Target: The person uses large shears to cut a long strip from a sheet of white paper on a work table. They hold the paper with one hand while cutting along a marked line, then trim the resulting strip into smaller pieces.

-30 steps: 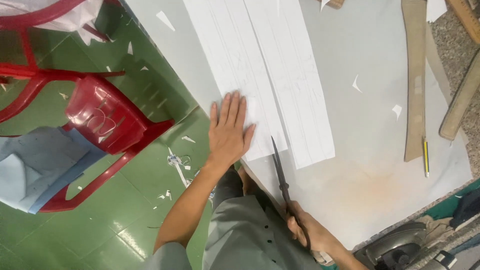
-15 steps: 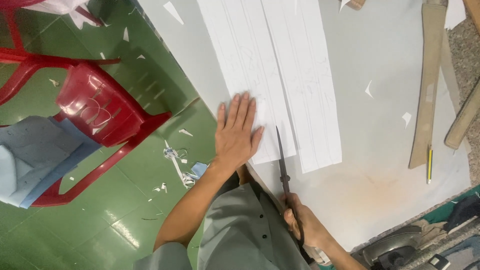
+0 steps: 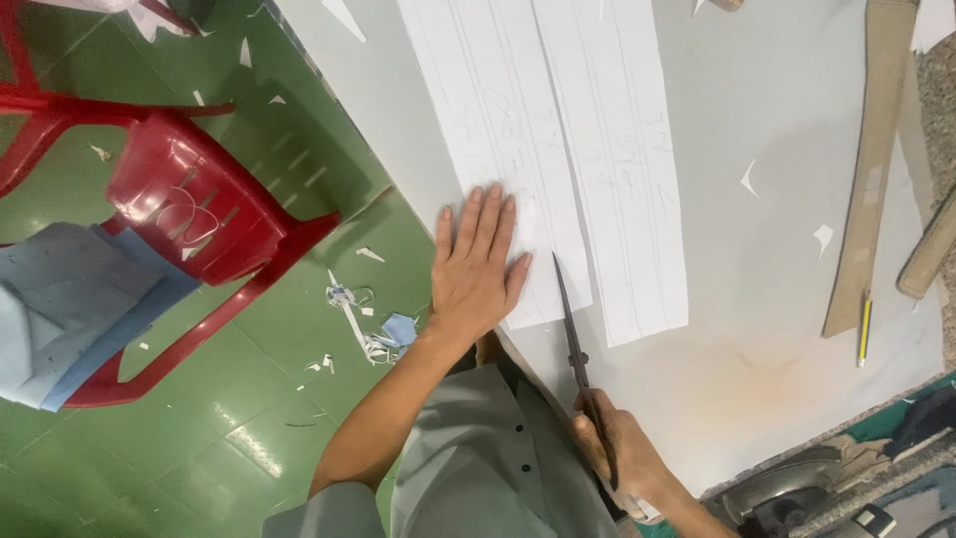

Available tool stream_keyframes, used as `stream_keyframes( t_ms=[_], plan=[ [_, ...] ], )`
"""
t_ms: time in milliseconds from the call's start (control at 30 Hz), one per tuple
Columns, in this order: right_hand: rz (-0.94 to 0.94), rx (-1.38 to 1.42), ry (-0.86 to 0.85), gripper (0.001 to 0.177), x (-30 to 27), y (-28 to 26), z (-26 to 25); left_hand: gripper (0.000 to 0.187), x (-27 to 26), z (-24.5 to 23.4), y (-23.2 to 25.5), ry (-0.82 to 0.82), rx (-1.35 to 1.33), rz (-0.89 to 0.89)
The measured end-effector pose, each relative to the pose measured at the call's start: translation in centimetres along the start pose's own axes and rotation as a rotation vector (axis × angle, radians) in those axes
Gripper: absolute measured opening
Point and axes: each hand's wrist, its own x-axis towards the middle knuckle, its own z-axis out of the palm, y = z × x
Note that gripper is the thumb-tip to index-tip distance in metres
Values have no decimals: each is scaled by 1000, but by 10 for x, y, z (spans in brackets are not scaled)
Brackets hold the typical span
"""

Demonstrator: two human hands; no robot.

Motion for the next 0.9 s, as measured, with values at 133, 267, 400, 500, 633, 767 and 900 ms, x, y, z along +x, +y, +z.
stream_keyframes(
  t_ms=[133, 267, 400, 500, 633, 767, 900],
  plan=[
    [-52, 31, -103, 68, 3, 22, -12, 65, -1, 3, -1, -1, -30, -5],
    [-89, 18, -170, 73, 16, 3, -25, 67, -1, 3, -2, -42, -44, -7],
    [-31, 11, -161, 79, 33, -30, -30, 67, -2, 6, -3, -2, -83, -1],
    [-137, -8, -123, 78, 40, -34, -32, 68, -1, 6, -5, -9, -89, 0],
    [-117, -4, -123, 77, 42, -31, -29, 66, 0, 5, -5, 43, -103, 1],
    [-16, -5, -74, 77, 43, -34, -26, 66, 1, 4, -5, 45, -78, 7],
    [39, 91, -168, 74, 36, -36, -39, 65, 1, 4, -6, 46, -97, 13]
  ],
)
